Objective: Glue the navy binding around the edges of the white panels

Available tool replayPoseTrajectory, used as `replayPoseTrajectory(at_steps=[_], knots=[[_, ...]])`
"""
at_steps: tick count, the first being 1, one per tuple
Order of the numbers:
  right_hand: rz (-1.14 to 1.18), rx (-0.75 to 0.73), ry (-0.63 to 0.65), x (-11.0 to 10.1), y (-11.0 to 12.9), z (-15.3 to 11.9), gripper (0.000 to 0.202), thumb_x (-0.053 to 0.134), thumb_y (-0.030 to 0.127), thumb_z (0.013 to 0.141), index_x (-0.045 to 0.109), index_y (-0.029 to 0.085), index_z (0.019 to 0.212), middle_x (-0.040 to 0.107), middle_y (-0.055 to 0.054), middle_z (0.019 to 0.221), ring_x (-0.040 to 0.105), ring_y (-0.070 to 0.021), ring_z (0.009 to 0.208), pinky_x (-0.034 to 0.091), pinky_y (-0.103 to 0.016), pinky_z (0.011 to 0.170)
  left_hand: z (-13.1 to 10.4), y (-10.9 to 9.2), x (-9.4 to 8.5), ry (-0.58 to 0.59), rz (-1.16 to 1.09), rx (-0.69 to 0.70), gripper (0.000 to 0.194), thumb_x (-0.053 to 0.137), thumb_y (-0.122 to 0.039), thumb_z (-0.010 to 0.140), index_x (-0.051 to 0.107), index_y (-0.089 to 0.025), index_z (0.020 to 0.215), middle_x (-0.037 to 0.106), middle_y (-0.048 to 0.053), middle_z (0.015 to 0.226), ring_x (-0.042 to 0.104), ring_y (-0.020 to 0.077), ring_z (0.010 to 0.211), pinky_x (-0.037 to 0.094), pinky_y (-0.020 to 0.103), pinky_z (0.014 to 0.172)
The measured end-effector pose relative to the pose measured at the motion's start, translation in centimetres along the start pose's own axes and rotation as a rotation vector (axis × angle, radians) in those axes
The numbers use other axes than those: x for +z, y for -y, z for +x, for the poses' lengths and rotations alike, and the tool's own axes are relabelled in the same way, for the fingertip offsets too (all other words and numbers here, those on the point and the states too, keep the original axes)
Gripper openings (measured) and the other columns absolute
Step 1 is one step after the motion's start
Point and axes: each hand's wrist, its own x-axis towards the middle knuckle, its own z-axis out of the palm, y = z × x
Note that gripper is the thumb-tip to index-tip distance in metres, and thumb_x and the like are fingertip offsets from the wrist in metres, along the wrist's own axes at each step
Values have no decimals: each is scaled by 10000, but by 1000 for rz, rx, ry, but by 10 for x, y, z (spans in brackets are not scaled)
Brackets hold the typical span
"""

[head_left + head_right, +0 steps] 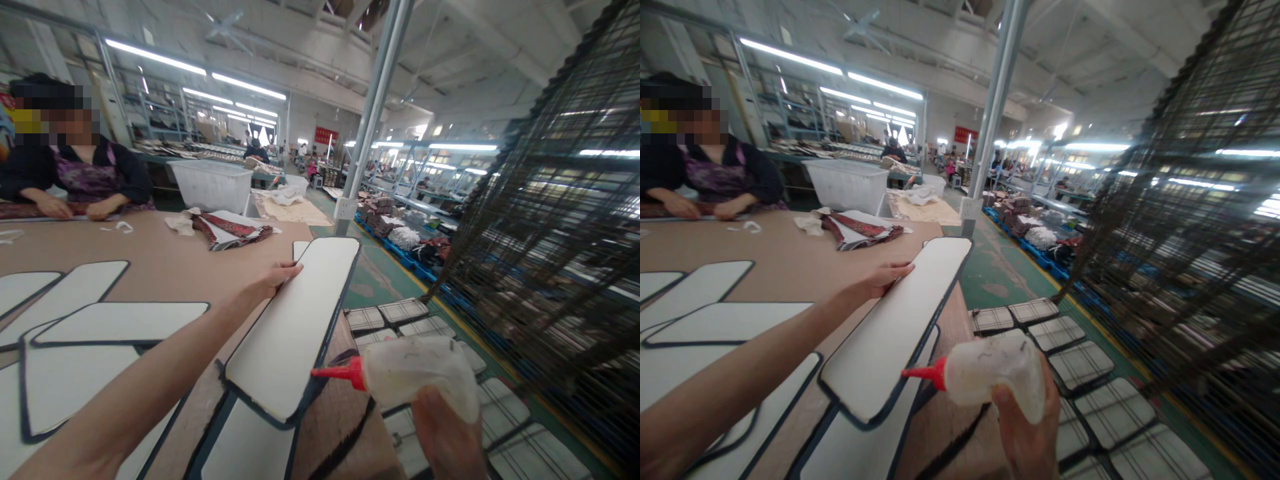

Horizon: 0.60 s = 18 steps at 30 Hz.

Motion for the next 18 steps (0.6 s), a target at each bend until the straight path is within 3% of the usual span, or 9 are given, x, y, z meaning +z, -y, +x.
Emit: replayPoseTrajectory(at_steps=[7, 11, 14, 18], knots=[[-83, 143, -40, 14, 15, -16, 477, 797, 401, 616, 635, 225, 1028, 717, -104, 865, 681, -260, 679, 570, -334, 519, 0, -1, -1, -13, -9, 10, 333, 846, -259, 561, 690, -143, 832, 735, 49, 650, 655, 172, 510, 535, 265, 491], [-34, 214, -33, 5, 6, -23, 576, 781, 413, 641, 593, 246, 1159, 729, -91, 904, 694, -279, 755, 585, -379, 615, 0, -1, 0, -21, -3, 32, 348, 843, -263, 565, 692, -142, 854, 731, 41, 639, 648, 163, 495, 524, 248, 473], [52, 154, -48, 2, 2, -15, 602, 754, 367, 678, 541, 255, 1230, 736, -85, 905, 701, -281, 778, 582, -402, 662, 1, 0, 1, -24, 8, 42, 391, 841, -270, 569, 691, -142, 906, 730, 40, 635, 647, 162, 495, 515, 239, 460], [61, 0, -119, 9, 5, 2, 500, 799, 279, 628, 628, 222, 1094, 723, -64, 898, 694, -232, 776, 577, -321, 676, 3, 1, 4, -32, 19, 41, 411, 836, -268, 579, 681, -143, 939, 727, 36, 629, 646, 158, 494, 515, 236, 464]])
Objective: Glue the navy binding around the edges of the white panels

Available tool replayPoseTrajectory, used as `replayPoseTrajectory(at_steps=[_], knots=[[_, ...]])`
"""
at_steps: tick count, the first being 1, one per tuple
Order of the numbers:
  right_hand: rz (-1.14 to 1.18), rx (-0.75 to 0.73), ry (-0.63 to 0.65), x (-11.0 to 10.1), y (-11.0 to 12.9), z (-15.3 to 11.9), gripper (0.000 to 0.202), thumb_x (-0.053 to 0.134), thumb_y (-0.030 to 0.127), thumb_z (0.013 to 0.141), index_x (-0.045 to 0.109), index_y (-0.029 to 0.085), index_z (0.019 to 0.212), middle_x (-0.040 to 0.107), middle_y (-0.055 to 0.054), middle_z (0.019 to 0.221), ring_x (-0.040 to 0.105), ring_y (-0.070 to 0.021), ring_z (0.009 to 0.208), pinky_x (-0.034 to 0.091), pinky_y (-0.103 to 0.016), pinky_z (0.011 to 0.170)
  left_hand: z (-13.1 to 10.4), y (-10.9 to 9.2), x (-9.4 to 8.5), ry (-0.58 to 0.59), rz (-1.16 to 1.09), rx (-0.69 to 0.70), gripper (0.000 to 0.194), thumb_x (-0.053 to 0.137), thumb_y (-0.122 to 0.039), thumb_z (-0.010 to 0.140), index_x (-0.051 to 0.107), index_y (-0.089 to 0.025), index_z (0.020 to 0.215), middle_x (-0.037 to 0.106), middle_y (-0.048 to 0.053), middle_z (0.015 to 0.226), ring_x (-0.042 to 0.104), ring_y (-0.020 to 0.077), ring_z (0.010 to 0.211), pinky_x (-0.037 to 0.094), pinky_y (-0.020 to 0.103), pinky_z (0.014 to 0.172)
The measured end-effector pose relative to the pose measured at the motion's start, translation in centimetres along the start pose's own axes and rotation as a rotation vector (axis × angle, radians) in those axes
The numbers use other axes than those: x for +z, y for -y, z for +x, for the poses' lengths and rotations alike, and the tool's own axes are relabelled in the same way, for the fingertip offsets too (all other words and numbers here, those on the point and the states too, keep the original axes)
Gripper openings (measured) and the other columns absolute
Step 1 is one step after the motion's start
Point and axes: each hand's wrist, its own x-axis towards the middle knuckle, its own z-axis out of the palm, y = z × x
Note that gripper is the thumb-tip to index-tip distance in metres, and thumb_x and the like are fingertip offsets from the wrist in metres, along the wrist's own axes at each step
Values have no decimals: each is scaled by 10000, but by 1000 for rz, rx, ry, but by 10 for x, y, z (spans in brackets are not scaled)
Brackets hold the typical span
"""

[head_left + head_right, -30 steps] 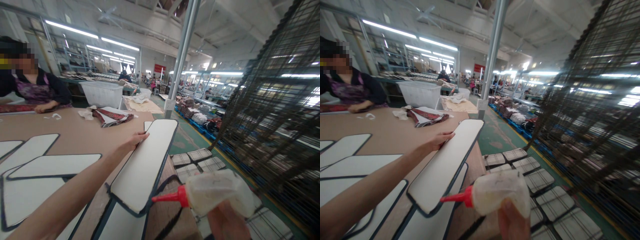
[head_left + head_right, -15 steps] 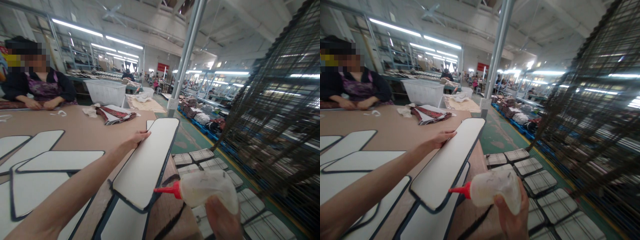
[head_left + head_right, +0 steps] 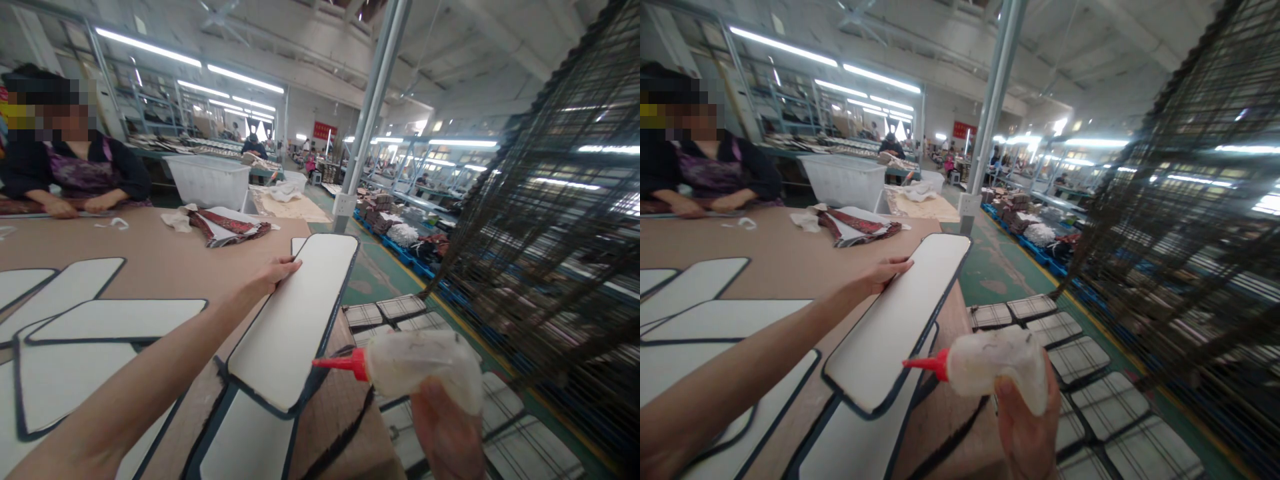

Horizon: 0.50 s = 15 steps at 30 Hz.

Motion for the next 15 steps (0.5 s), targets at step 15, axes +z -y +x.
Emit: replayPoseTrajectory(at_steps=[15], knots=[[-4, 62, 18, -2, -13, 4, 396, 809, 262, 617, 660, 207, 979, 722, -48, 848, 687, -209, 732, 584, -289, 652, 1, 0, -1, -7, 16, -6, 407, 814, -267, 619, 670, -108, 964, 734, 53, 679, 654, 165, 530, 537, 270, 514]])
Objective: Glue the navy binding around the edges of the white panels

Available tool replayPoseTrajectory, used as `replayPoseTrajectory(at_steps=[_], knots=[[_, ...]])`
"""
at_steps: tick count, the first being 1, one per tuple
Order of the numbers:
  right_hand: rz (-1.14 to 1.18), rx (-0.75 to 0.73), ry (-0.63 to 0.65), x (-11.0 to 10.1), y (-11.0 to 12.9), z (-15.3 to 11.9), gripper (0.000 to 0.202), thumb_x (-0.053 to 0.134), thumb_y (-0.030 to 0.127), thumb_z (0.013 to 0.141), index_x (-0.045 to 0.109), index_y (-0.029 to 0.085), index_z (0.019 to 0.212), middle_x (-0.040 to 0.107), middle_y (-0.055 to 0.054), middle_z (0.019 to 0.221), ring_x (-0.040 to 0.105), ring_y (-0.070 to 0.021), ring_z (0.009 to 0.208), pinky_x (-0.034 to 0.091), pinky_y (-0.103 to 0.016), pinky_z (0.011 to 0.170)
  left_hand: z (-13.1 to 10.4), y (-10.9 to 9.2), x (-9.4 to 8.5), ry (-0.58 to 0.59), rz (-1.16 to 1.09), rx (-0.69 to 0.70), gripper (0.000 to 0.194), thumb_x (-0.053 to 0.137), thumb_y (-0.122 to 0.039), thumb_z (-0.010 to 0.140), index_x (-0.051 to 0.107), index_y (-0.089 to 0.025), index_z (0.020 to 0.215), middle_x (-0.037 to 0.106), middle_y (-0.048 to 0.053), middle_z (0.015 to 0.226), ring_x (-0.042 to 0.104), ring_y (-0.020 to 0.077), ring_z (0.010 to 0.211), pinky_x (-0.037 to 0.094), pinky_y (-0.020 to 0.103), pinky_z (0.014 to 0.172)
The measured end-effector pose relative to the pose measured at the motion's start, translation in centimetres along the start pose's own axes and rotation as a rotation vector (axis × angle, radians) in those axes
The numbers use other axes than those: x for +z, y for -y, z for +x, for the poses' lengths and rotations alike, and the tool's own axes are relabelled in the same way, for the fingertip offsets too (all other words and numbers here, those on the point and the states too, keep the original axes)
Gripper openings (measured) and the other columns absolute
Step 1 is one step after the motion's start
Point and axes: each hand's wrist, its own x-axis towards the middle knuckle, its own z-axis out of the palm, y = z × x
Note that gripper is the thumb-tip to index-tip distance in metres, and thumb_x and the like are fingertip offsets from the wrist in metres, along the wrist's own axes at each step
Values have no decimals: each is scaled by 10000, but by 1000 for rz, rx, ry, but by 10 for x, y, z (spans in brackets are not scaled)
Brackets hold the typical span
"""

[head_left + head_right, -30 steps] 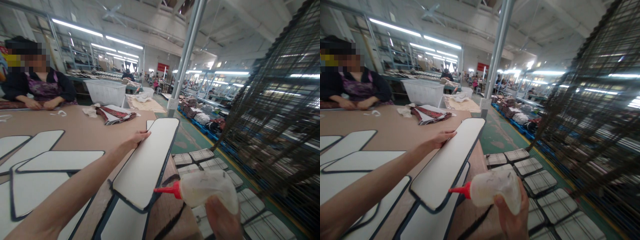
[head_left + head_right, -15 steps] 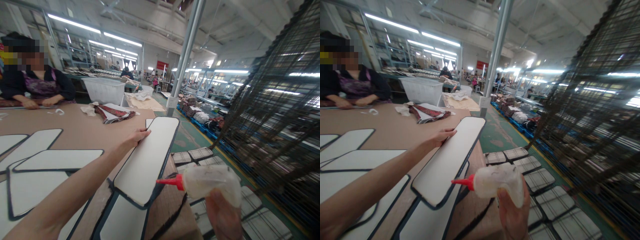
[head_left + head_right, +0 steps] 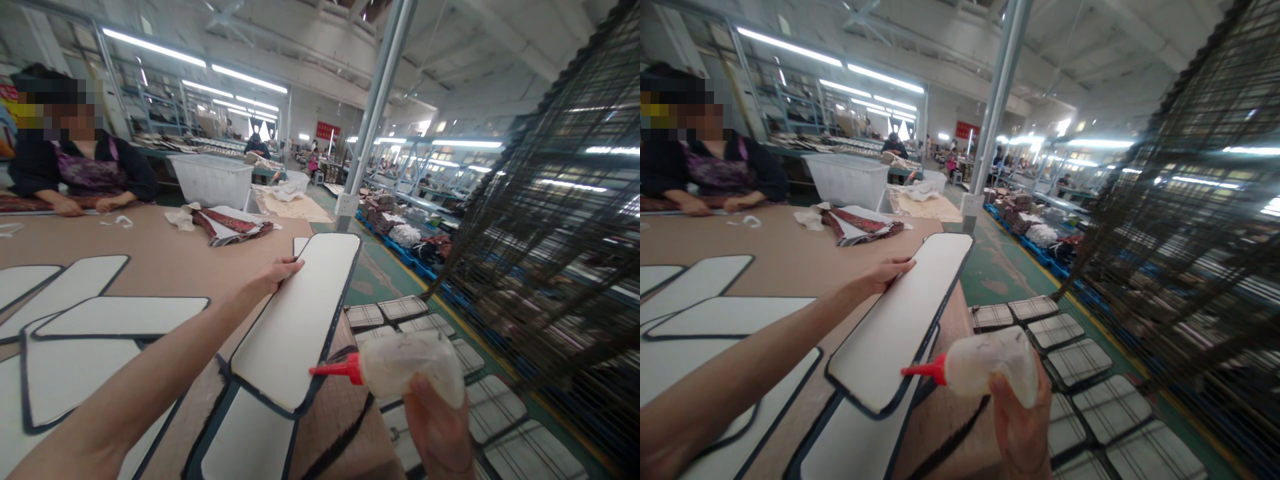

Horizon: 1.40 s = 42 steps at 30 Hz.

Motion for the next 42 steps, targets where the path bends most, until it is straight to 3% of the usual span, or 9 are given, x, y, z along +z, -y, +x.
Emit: replayPoseTrajectory(at_steps=[6, 11, 18, 28, 33, 36, 39, 42], knots=[[-42, 137, 94, -5, -1, -27, 464, 760, 353, 678, 608, 244, 1103, 725, -73, 931, 690, -276, 813, 585, -389, 689, -4, -4, 0, -33, 35, -3, 266, 660, -261, 808, 638, -123, 1034, 716, 15, 721, 643, 116, 532, 536, 256, 536], [11, 22, -55, -4, 7, -16, 562, 778, 304, 639, 584, 250, 1164, 741, -53, 862, 699, -231, 676, 575, -304, 566, -9, -8, 3, -45, 52, -8, 170, 586, -183, 860, 637, -125, 1011, 693, -10, 700, 622, 93, 516, 523, 231, 515], [-52, -57, -187, -4, 10, 0, 472, 823, 227, 547, 620, 224, 973, 709, -31, 890, 665, -198, 741, 555, -276, 612, -10, -9, 7, -43, 39, -22, 146, 574, -171, 866, 642, -118, 983, 688, -16, 664, 625, 98, 503, 524, 237, 513], [-86, -60, 180, -7, 11, -13, 355, 751, 306, 690, 620, 218, 1007, 713, -101, 867, 691, -255, 725, 570, -323, 588, -10, -7, 2, -46, 9, -25, 171, 643, -166, 809, 667, -106, 968, 698, 5, 584, 631, 128, 457, 525, 245, 478], [-102, -81, 147, -5, 14, -6, 404, 755, 282, 686, 602, 220, 1055, 706, -105, 917, 693, -275, 790, 581, -373, 663, -10, -7, 2, -44, 12, -20, 227, 709, -227, 759, 670, -109, 949, 711, 11, 623, 635, 128, 467, 527, 243, 480], [-128, -90, 132, -7, 13, -6, 429, 775, 279, 668, 612, 212, 1058, 716, -108, 909, 697, -270, 773, 585, -351, 634, -11, -7, 3, -38, 20, -30, 206, 666, -247, 803, 662, -114, 961, 709, 6, 651, 635, 116, 483, 527, 240, 487], [-88, 27, 134, -11, 10, -17, 487, 799, 296, 641, 613, 230, 1086, 719, -116, 954, 698, -264, 768, 583, -331, 601, -10, -8, 2, -47, 15, -36, 183, 613, -237, 846, 653, -120, 982, 703, -3, 680, 627, 97, 492, 525, 229, 489], [-16, 169, 129, -18, 8, -25, 479, 801, 324, 635, 639, 240, 1079, 731, -110, 933, 698, -278, 781, 585, -374, 668, -8, -8, -2, -77, -1, -29, 174, 594, -191, 856, 649, -117, 1004, 699, -2, 674, 626, 98, 490, 529, 228, 489]])
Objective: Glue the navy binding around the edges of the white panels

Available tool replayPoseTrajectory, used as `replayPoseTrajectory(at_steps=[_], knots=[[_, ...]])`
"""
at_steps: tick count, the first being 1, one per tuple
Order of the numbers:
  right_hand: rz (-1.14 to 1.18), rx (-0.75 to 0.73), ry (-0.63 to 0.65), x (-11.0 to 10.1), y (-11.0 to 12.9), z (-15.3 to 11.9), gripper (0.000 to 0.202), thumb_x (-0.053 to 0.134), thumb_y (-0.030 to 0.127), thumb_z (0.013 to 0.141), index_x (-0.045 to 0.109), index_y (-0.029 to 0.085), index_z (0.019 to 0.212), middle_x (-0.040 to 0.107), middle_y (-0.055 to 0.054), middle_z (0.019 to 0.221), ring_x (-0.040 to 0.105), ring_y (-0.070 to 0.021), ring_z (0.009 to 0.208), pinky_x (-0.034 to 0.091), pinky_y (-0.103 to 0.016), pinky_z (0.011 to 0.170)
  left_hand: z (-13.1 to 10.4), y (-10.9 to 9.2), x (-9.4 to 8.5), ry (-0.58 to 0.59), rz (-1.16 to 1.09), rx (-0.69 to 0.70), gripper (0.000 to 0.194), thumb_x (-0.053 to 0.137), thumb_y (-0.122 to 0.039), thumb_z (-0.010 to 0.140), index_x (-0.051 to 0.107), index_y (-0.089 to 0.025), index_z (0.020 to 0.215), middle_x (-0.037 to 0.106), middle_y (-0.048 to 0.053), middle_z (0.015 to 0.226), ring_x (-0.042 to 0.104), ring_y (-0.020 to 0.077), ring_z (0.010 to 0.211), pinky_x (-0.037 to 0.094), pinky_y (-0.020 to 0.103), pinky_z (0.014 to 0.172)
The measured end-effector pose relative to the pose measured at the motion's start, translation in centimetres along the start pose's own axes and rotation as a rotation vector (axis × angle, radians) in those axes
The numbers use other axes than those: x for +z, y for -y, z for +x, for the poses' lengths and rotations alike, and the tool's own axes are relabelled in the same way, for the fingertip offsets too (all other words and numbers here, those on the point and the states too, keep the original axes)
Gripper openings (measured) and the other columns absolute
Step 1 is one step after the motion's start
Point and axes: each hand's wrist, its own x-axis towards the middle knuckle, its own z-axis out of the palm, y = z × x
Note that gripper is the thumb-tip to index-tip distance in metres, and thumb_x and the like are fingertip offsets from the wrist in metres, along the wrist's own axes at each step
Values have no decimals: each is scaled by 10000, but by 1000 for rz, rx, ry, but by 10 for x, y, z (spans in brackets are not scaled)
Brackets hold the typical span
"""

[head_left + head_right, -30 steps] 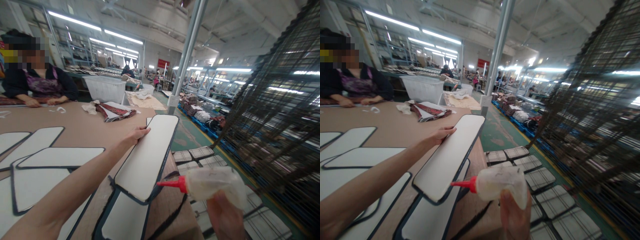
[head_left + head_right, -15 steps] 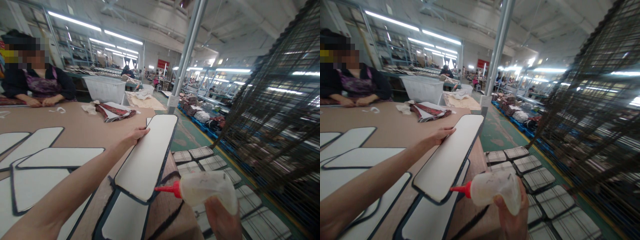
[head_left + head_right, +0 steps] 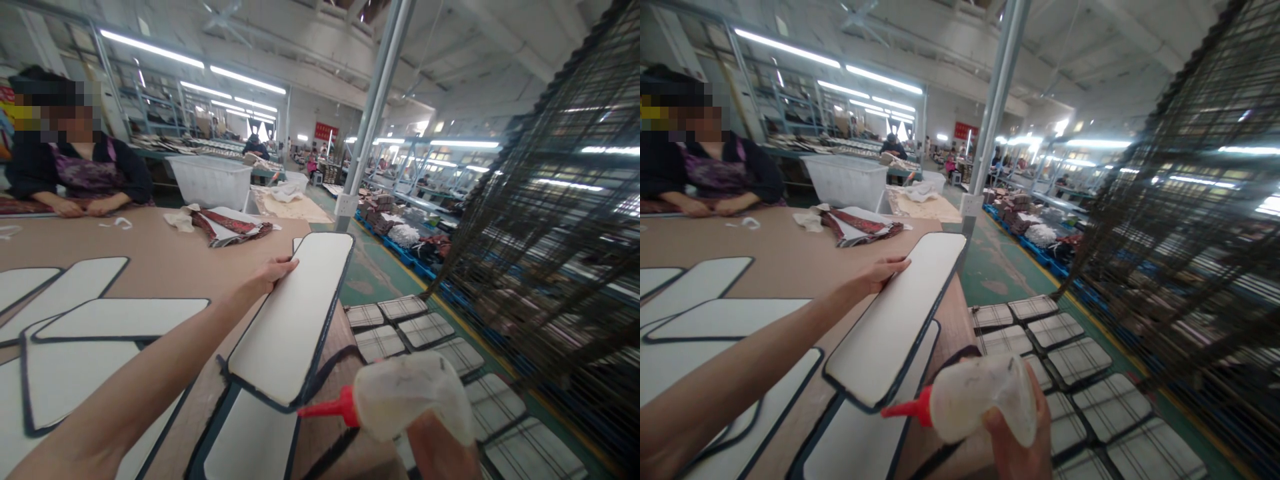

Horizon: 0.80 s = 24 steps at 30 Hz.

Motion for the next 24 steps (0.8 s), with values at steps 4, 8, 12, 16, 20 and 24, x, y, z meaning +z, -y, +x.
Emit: replayPoseTrajectory(at_steps=[4, 8, 12, 16, 20, 24], knots=[[134, -58, -30, 2, 2, 23, 394, 736, 372, 710, 661, 245, 1076, 741, -90, 887, 696, -289, 810, 570, -432, 742, -1, 6, -1, -44, -8, 45, 256, 633, -136, 811, 646, -116, 1066, 715, 21, 651, 627, 118, 472, 521, 220, 459], [201, -195, -138, 22, 7, 64, 429, 791, 358, 642, 669, 237, 1035, 737, -51, 843, 683, -249, 756, 567, -397, 723, -9, 22, 9, -74, 33, 83, 543, 696, -177, 763, 515, -114, 1271, 740, 34, 693, 664, 145, 533, 535, 214, 480], [191, -267, -200, 28, 7, 91, 408, 864, 269, 514, 689, 223, 880, 714, 4, 790, 654, -185, 716, 559, -282, 670, -20, 39, 22, 11, 101, 88, 565, 670, -194, 785, 484, -98, 1309, 753, 72, 737, 681, 170, 566, 538, 227, 492], [188, -295, -223, 14, 8, 96, 422, 863, 251, 512, 679, 226, 890, 712, 8, 792, 650, -175, 708, 561, -266, 668, -36, 40, 31, 204, 79, 69, 615, 698, -245, 757, 483, -142, 1323, 760, 81, 847, 706, 199, 666, 561, 255, 568], [187, -317, -223, 0, 13, 91, 427, 845, 255, 539, 670, 231, 927, 710, -8, 832, 656, -202, 746, 567, -310, 707, -51, 31, 33, 405, 27, -27, 883, 820, -228, 595, 414, -178, 1377, 743, 84, 992, 707, 242, 819, 575, 292, 673], [194, -335, -226, -7, 20, 91, 448, 836, 240, 560, 660, 242, 972, 702, 0, 856, 652, -187, 787, 553, -280, 747, -60, 21, 36, 461, 81, -57, 1024, 857, -231, 522, 355, -209, 1414, 741, 85, 1001, 707, 274, 815, 576, 332, 672]])
